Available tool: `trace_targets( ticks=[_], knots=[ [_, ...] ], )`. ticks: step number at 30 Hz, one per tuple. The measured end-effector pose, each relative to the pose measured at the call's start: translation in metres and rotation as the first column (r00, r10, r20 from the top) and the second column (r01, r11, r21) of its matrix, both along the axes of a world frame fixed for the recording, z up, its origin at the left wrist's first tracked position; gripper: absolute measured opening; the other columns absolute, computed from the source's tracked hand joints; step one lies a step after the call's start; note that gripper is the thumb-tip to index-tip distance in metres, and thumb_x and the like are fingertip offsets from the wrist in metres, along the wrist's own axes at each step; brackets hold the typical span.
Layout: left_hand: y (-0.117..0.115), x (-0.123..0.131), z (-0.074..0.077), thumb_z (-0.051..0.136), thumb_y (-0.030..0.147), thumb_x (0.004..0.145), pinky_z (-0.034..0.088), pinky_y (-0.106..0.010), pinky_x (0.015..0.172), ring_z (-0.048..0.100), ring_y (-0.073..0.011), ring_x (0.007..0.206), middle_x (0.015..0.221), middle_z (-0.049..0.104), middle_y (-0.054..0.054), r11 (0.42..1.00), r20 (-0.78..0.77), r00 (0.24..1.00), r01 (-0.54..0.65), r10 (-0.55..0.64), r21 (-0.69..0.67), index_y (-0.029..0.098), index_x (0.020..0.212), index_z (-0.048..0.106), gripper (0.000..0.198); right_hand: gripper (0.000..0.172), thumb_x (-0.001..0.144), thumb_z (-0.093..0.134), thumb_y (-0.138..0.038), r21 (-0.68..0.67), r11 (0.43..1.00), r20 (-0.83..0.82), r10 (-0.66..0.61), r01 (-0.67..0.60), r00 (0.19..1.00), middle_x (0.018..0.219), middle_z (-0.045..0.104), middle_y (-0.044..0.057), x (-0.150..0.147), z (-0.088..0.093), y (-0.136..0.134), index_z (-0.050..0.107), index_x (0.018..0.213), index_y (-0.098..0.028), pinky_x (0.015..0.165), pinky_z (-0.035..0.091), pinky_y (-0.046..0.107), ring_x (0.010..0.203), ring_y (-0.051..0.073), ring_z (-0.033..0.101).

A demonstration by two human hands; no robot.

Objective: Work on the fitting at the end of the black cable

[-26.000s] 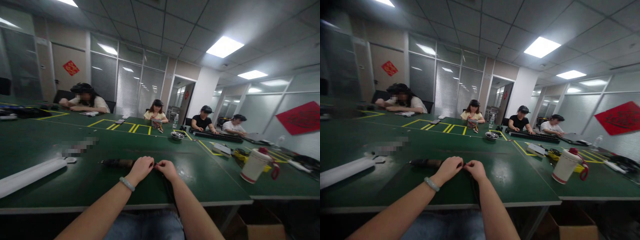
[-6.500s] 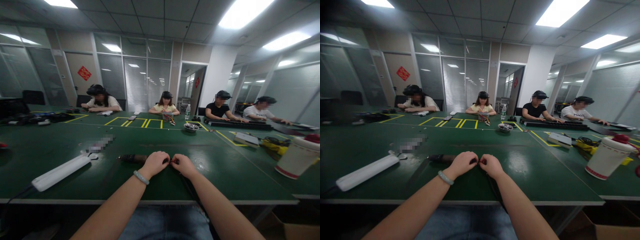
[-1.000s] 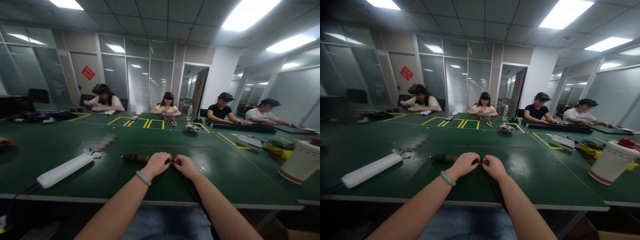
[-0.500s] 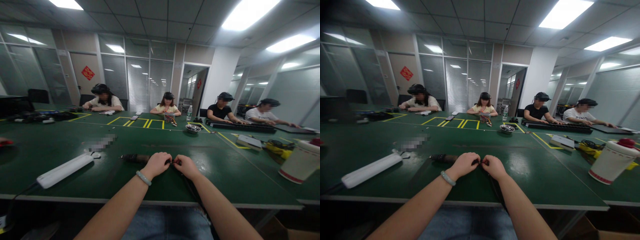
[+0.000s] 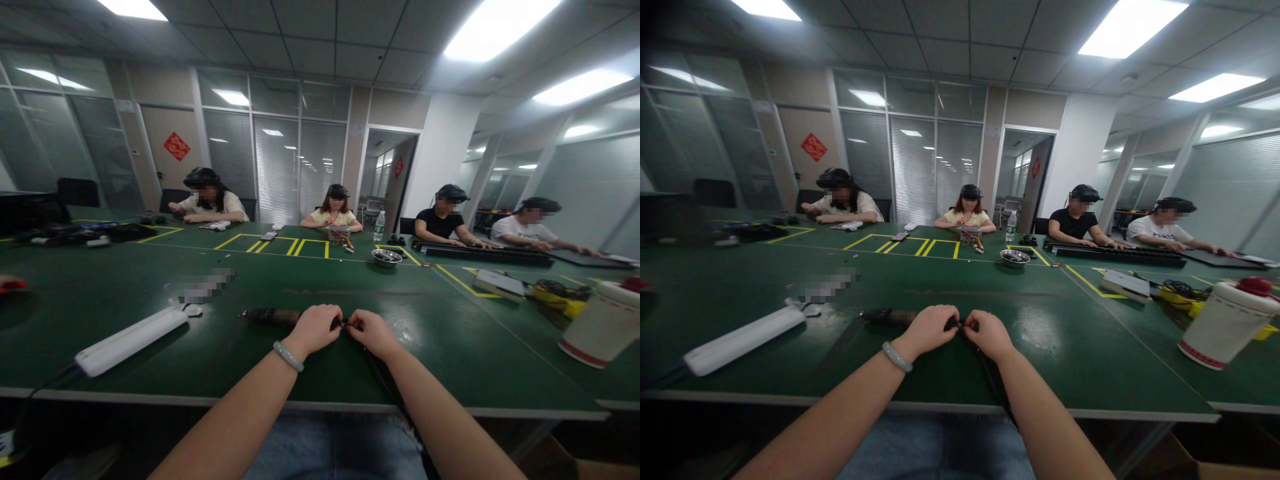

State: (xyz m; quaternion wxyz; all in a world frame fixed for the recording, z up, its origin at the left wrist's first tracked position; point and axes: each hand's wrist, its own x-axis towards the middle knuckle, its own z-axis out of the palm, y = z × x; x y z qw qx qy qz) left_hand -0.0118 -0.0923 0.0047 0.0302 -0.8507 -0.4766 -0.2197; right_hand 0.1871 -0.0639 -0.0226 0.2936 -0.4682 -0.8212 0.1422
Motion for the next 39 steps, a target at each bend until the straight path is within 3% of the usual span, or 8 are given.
trace_targets(
  ticks=[11,18,33,39],
  knots=[
    [-0.0005,0.0003,-0.0004,0.059,0.033,0.085,0.041,-0.031,0.079,0.059,-0.0195,0.091,0.093,0.063,-0.002,1.0,-0.007,1.0,-0.005,0.005,-0.004,0.023,0.096,0.059,0.015,0.006,0.078,0.062,-0.026,-0.011,1.0,0.0,0.003,-0.003,1.0,0.073,0.064,-0.001,-0.0012,0.0021,-0.0011,0.065,0.079,-0.021,0.061,0.038,0.023,0.067,0.013,0.055],
    [-0.0004,0.0006,0.0013,0.056,0.025,0.086,0.042,-0.03,0.08,0.059,-0.0185,0.091,0.093,0.064,-0.001,1.0,-0.022,1.0,0.018,-0.018,0.0,0.024,0.093,0.06,0.009,0.005,0.077,0.062,-0.025,-0.023,1.0,-0.003,0.008,-0.008,1.0,0.073,0.064,-0.001,-0.0013,0.0027,-0.002,0.065,0.079,-0.021,0.06,0.038,0.022,0.066,0.013,0.055],
    [0.0,-0.0003,-0.0012,0.062,0.033,0.083,0.043,-0.031,0.08,0.06,-0.02,0.09,0.094,0.064,-0.002,1.0,-0.003,1.0,-0.031,0.031,-0.004,0.023,0.1,0.055,0.021,0.008,0.078,0.062,-0.028,-0.022,1.0,-0.005,0.006,-0.006,1.0,0.073,0.064,0.0,-0.0012,0.0027,-0.0022,0.066,0.08,-0.021,0.063,0.039,0.023,0.068,0.014,0.055],
    [-0.001,-0.0004,0.001,0.058,0.03,0.087,0.043,-0.031,0.08,0.06,-0.0193,0.09,0.093,0.064,-0.002,1.0,-0.031,1.0,-0.004,0.004,0.006,0.023,0.095,0.058,0.011,0.007,0.078,0.063,-0.027,-0.004,1.0,-0.007,0.019,-0.019,1.0,0.074,0.064,-0.001,-0.0007,0.0033,-0.0025,0.066,0.08,-0.021,0.063,0.04,0.023,0.067,0.013,0.055]
  ],
)
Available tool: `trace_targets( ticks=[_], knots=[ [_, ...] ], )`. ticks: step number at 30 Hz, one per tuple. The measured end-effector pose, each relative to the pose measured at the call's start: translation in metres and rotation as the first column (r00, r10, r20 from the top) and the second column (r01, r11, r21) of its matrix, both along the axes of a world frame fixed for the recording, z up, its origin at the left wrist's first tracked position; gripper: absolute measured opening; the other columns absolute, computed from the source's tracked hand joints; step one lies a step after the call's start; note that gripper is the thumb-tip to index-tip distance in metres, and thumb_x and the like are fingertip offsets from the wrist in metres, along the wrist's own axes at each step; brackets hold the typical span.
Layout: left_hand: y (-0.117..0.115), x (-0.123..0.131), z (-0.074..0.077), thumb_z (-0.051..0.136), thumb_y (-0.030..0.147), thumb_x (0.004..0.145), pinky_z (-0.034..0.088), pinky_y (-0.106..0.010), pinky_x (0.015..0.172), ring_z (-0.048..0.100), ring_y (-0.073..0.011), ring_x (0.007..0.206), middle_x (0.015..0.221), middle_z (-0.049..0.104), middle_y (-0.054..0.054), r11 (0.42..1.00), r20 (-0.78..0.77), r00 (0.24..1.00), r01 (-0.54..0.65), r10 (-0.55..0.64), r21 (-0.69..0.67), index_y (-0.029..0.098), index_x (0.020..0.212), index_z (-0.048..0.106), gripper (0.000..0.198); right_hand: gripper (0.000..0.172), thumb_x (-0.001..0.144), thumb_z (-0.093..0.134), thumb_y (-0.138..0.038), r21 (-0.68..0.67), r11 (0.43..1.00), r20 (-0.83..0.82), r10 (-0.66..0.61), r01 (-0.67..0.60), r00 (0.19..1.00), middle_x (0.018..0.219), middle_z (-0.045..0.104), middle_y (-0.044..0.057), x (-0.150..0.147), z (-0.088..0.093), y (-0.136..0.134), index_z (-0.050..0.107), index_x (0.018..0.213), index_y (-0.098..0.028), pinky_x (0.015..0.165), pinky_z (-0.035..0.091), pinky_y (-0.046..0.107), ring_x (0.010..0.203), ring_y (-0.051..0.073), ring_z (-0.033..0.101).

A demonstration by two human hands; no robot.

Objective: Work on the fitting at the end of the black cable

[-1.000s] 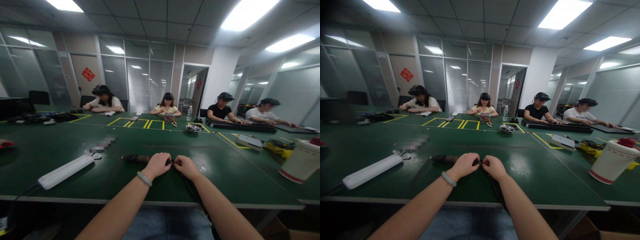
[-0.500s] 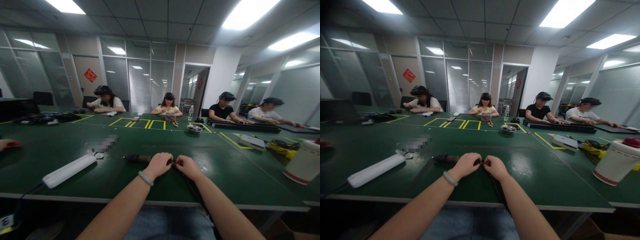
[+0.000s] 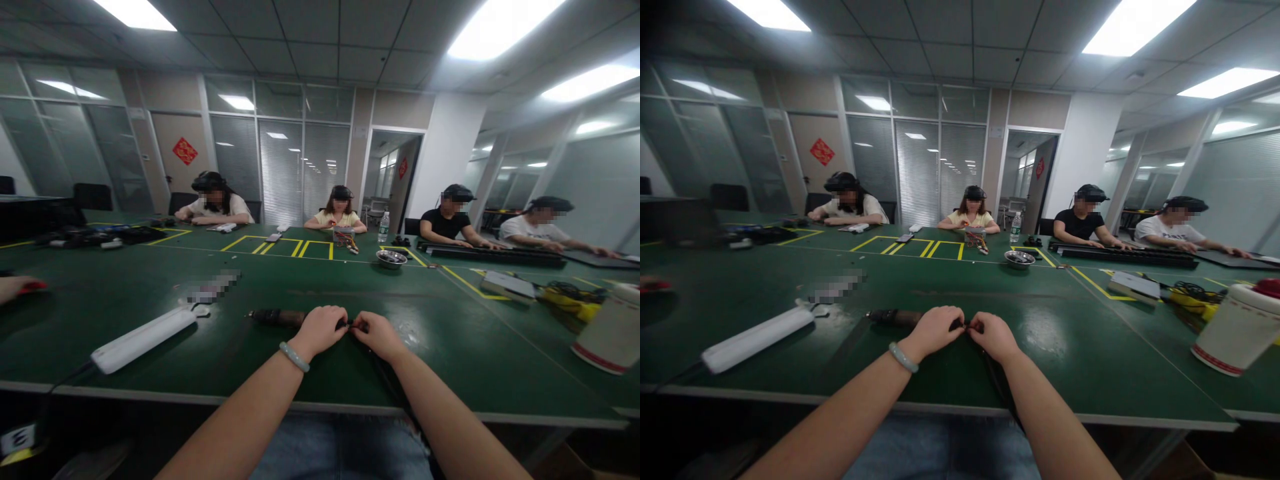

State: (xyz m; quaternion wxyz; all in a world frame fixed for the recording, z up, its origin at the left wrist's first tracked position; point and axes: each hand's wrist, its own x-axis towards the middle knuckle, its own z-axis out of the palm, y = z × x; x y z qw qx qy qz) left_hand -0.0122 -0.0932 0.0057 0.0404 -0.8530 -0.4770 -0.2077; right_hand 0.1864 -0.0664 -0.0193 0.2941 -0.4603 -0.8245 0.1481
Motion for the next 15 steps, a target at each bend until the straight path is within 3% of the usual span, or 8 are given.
trace_targets(
  ticks=[15],
  knots=[
    [-0.0014,0.0009,0.003,0.057,0.033,0.087,0.043,-0.031,0.081,0.059,-0.0195,0.092,0.095,0.065,-0.003,1.0,-0.001,1.0,0.004,-0.004,-0.019,0.023,0.096,0.059,0.014,0.006,0.077,0.063,-0.026,-0.008,1.0,-0.004,-0.006,0.006,1.0,0.073,0.064,-0.001,-0.0002,-0.0008,-0.0001,0.066,0.08,-0.021,0.061,0.039,0.023,0.067,0.013,0.055]
  ],
)
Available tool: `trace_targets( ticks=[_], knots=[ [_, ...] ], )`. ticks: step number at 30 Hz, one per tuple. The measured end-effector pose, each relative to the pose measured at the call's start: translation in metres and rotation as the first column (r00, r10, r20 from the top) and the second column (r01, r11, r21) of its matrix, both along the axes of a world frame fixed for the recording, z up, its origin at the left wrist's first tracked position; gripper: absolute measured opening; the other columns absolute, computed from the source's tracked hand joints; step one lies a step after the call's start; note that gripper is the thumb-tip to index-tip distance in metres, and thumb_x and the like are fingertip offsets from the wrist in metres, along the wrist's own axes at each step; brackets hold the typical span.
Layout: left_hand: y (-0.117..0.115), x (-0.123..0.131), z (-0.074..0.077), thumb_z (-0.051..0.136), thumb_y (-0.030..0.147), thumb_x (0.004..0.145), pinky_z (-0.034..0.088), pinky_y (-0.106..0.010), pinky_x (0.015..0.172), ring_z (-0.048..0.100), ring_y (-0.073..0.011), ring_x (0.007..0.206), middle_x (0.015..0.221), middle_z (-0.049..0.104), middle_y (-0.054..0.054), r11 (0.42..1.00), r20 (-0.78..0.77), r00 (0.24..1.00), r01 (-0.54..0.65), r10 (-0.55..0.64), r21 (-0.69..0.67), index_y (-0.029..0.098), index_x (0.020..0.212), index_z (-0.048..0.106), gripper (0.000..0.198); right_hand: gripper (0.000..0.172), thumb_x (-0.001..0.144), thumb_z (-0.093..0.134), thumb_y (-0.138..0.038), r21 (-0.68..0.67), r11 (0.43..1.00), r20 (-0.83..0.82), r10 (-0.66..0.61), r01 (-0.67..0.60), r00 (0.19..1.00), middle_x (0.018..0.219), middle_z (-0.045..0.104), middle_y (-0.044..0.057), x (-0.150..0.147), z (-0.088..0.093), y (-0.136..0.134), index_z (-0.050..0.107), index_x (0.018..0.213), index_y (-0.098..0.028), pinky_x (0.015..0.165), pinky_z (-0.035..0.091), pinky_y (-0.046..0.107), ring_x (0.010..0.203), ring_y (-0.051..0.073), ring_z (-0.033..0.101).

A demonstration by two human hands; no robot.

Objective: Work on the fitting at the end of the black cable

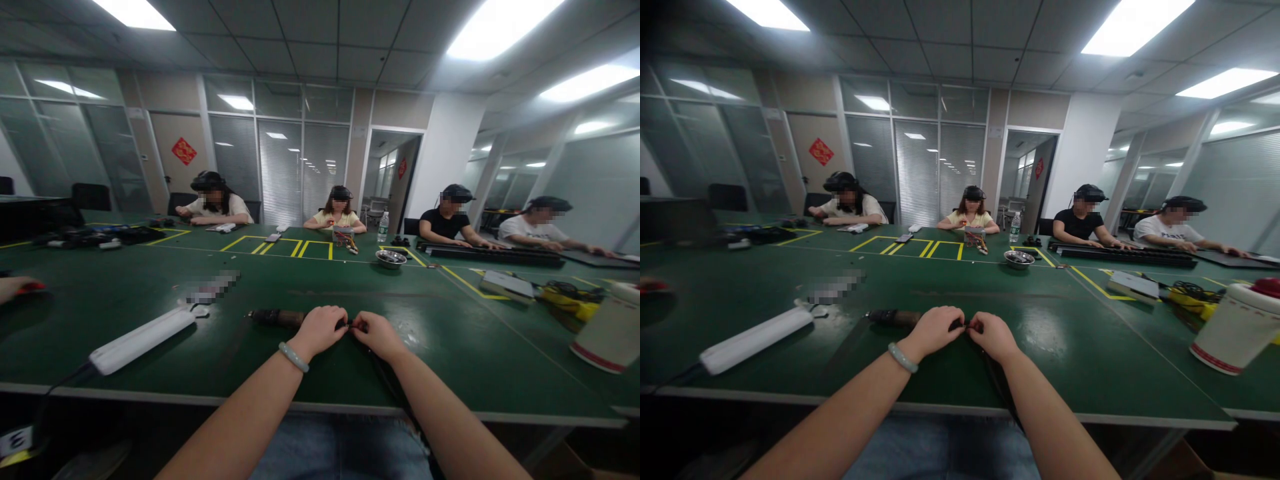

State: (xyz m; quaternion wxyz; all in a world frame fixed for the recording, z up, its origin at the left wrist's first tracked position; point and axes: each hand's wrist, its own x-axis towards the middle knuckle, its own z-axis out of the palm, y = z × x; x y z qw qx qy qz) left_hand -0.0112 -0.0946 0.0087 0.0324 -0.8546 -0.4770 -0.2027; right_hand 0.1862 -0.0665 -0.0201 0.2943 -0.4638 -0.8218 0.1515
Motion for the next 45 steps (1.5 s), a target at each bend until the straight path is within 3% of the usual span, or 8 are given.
trace_targets(
  ticks=[10,20,32,36,39,42,45],
  knots=[
    [0.0012,0.0006,-0.0019,0.061,0.032,0.084,0.042,-0.031,0.081,0.059,-0.02,0.093,0.095,0.064,-0.003,1.0,0.003,1.0,-0.019,0.019,-0.011,0.023,0.098,0.059,0.016,0.007,0.078,0.063,-0.027,-0.014,1.0,0.016,-0.009,0.009,1.0,0.074,0.064,-0.001,0.0005,0.0013,-0.0001,0.066,0.08,-0.021,0.062,0.039,0.023,0.067,0.013,0.055],
    [0.0001,0.0028,-0.0024,0.057,0.025,0.086,0.042,-0.031,0.078,0.059,-0.0189,0.087,0.09,0.063,-0.002,0.998,-0.01,1.0,0.009,-0.009,0.069,0.023,0.091,0.06,0.005,0.007,0.078,0.063,-0.028,-0.009,1.0,-0.002,0.002,-0.002,1.0,0.074,0.065,-0.001,0.0014,0.0003,-0.0002,0.066,0.079,-0.022,0.064,0.04,0.025,0.068,0.014,0.056],
    [-0.0005,0.0017,-0.0025,0.056,0.026,0.087,0.043,-0.032,0.077,0.059,-0.0198,0.088,0.091,0.063,-0.001,0.998,-0.013,1.0,0.013,-0.012,0.056,0.023,0.092,0.058,0.006,0.006,0.078,0.066,-0.028,0.058,0.998,0.041,-0.01,0.007,0.999,0.079,0.063,0.0,0.0013,0.0041,-0.0007,0.067,0.078,-0.022,0.071,0.041,0.027,0.074,0.015,0.057],
    [-0.0021,0.002,-0.0003,0.057,0.028,0.087,0.042,-0.032,0.079,0.059,-0.0194,0.09,0.092,0.064,-0.003,0.999,-0.028,1.0,0.007,-0.006,0.041,0.022,0.094,0.059,0.009,0.008,0.078,0.067,-0.03,0.114,0.993,-0.016,-0.005,0.007,1.0,0.102,0.061,0.003,0.0012,0.0023,0.0003,0.069,0.08,-0.022,0.073,0.043,0.028,0.075,0.013,0.057],
    [-0.0012,0.0025,-0.0014,0.058,0.027,0.086,0.043,-0.033,0.079,0.059,-0.0199,0.09,0.092,0.064,-0.003,0.999,-0.029,1.0,-0.008,0.009,0.047,0.022,0.093,0.058,0.009,0.009,0.079,0.065,-0.029,0.076,0.997,-0.073,0.029,-0.024,0.997,0.117,0.058,0.004,0.0003,-0.0012,0.0031,0.068,0.079,-0.021,0.071,0.045,0.028,0.069,0.011,0.056],
    [0.0007,0.0031,-0.0042,0.058,0.026,0.085,0.043,-0.033,0.079,0.06,-0.0204,0.09,0.091,0.064,-0.003,0.998,-0.012,1.0,-0.018,0.019,0.054,0.021,0.091,0.058,0.007,0.008,0.081,0.062,-0.027,0.045,0.997,-0.079,0.063,-0.059,0.995,0.103,0.063,0.002,-0.0007,-0.0034,0.0052,0.064,0.078,-0.02,0.072,0.045,0.028,0.074,0.013,0.057],
    [0.0026,0.0032,-0.0072,0.059,0.023,0.084,0.044,-0.034,0.083,0.06,-0.0207,0.093,0.096,0.065,-0.003,0.998,0.02,1.0,-0.004,0.003,0.059,0.022,0.097,0.058,0.013,0.008,0.082,0.062,-0.029,0.034,0.999,-0.019,-0.004,0.005,1.0,0.088,0.063,0.001,-0.0022,-0.0019,0.0035,0.062,0.081,-0.021,0.069,0.043,0.026,0.074,0.014,0.056]
  ],
)
